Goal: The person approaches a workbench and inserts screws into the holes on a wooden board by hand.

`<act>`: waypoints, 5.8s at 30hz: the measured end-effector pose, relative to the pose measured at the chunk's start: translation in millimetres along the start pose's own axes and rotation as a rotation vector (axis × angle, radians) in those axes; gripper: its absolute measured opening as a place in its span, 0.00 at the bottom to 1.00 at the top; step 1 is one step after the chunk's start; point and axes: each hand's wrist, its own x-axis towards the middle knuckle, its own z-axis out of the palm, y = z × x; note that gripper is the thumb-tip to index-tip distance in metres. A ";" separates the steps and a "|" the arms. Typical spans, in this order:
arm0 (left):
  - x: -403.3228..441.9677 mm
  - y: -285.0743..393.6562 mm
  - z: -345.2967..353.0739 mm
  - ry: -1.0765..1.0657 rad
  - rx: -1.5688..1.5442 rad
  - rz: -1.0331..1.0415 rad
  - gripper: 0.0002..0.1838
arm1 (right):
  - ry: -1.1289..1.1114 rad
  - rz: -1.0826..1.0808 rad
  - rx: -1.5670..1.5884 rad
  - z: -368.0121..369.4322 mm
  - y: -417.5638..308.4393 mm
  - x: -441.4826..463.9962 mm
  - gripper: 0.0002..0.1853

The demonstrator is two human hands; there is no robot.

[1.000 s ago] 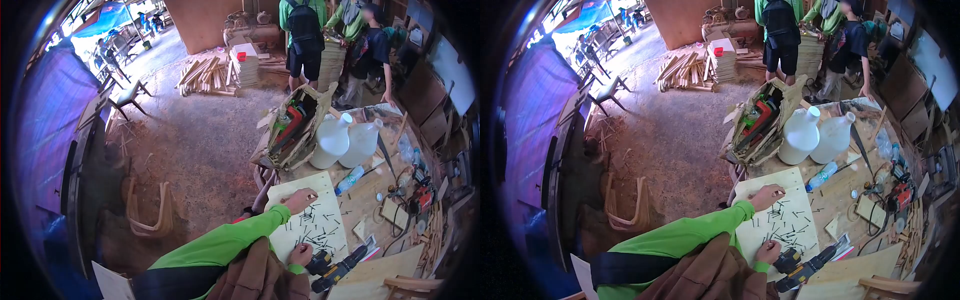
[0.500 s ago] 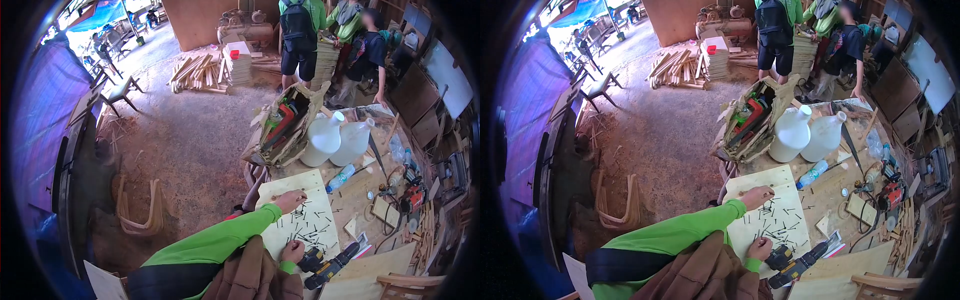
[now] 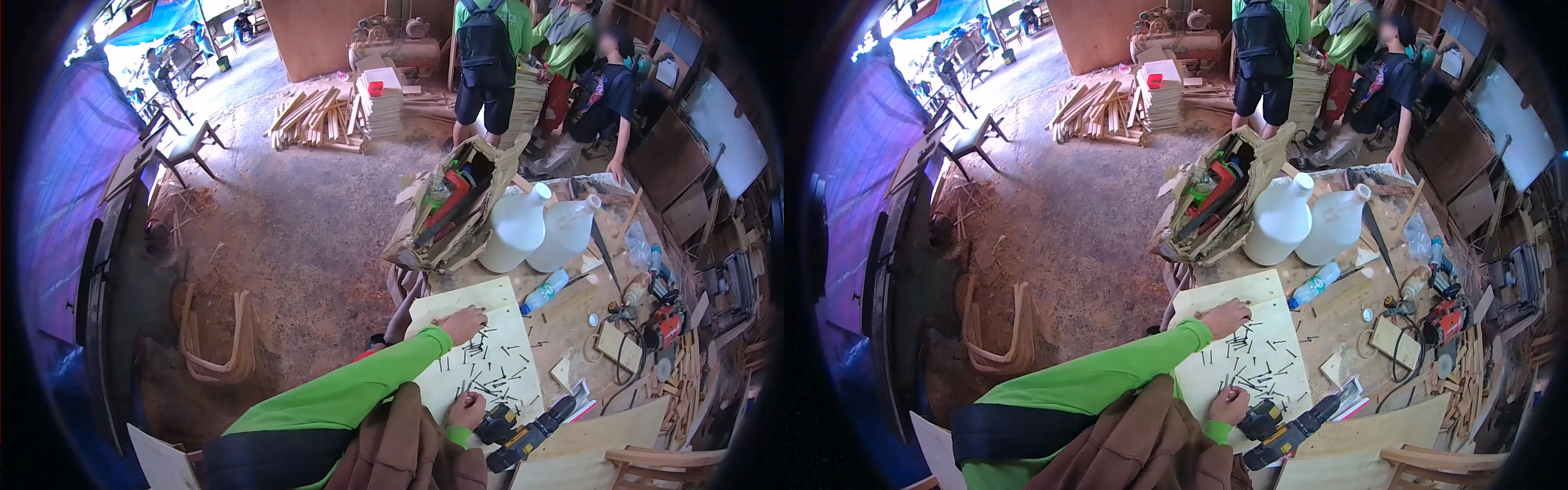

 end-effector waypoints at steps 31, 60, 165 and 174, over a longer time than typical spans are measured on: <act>-139.3 18.5 -27.1 0.156 -0.227 -0.003 0.08 | -0.355 -0.040 0.332 20.3 -43.7 32.5 0.12; -143.7 11.2 -21.0 0.188 -0.373 -0.095 0.11 | -0.224 -0.285 0.288 41.3 -53.2 33.9 0.07; -152.2 15.3 -37.8 0.120 -0.270 -0.042 0.09 | -0.102 -0.532 0.217 59.9 -51.4 14.4 0.03; -152.3 13.1 -34.0 0.181 -0.263 -0.024 0.08 | -0.127 -0.538 0.192 57.1 -54.9 13.9 0.05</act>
